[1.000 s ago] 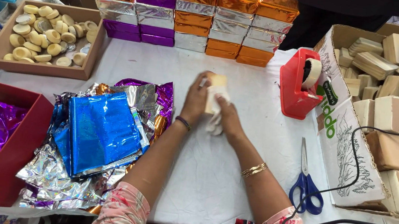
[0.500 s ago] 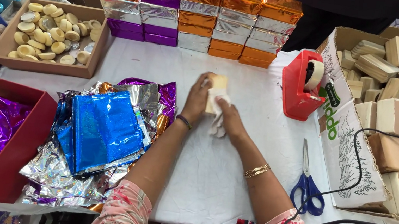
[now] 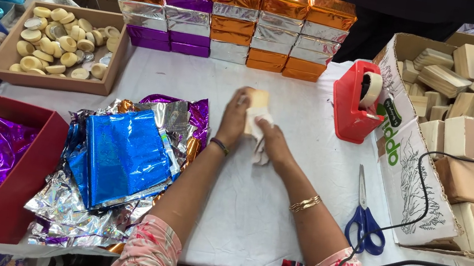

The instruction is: The person wipes a small wooden object with a white cloth on a table covered with a white cloth. They then place the object into a wooden tray and pick up a blue foil sheet.

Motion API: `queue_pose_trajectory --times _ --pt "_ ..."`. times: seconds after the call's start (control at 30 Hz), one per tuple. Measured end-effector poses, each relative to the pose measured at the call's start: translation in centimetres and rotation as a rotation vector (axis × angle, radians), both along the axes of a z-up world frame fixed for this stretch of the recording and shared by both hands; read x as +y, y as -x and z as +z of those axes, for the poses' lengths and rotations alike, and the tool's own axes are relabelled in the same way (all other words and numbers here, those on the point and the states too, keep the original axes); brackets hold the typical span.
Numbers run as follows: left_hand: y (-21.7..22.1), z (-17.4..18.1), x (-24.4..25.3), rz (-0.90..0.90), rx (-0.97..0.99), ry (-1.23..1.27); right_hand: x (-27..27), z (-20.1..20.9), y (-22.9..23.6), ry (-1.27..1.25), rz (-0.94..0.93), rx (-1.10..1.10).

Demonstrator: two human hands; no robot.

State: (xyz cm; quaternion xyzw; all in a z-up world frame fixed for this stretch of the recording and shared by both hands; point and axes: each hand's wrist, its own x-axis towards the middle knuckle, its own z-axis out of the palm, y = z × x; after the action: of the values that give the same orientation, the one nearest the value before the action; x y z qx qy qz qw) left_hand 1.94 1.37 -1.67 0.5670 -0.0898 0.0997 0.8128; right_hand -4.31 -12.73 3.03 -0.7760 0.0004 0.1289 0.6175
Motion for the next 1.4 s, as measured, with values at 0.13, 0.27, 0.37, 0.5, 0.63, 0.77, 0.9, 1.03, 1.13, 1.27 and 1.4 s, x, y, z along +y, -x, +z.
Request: queue_pose_trajectory --times 0.13,0.27,0.37,0.5,0.63,0.77,0.9,1.03,1.13,1.27,1.4 --pt "2.3 2.3 -1.6 -0.164 0.049 -0.078 -2.3 -0.3 -1.8 -0.219 -0.129 -0.062" --pt "2.5 2.5 -1.5 -0.256 0.070 -0.125 -2.1 -0.2 -1.5 -0.368 -0.238 -0.039" --pt "1.3 1.5 -0.6 -0.191 0.034 -0.053 -1.0 -1.8 -1.8 -0.273 -0.204 -0.021" --pt "3.1 4.3 -1.0 -0.052 0.108 -0.018 -0.5 -2.0 -2.0 -0.234 -0.073 0.031" --pt "4.2 4.1 -3.0 -0.093 0.143 -0.117 -2.1 0.2 -1.7 -0.326 -0.188 0.042" --pt "4.3 3.8 -3.5 -0.087 0.023 -0.182 -2.2 -0.4 -1.9 -0.466 -0.325 -0.079" --pt "2.9 2.6 -1.9 0.111 -0.008 -0.068 0.4 -1.1 -0.3 -0.340 -0.215 -0.049" --pt "3.0 2.8 -1.8 0.160 -0.002 -0.057 0.0 -1.7 -0.9 -0.184 -0.114 -0.204" --pt "4.7 4.6 -2.8 0.085 0.076 -0.241 -1.9 -1.3 -2.0 -0.279 -0.133 -0.064" --pt "5.2 4.8 -3.3 -0.018 0.103 -0.310 -2.0 -0.3 -1.5 -0.405 -0.311 -0.096" --pt "1.5 1.2 -1.5 0.122 -0.006 -0.139 0.8 0.4 0.8 -0.218 -0.249 0.058"
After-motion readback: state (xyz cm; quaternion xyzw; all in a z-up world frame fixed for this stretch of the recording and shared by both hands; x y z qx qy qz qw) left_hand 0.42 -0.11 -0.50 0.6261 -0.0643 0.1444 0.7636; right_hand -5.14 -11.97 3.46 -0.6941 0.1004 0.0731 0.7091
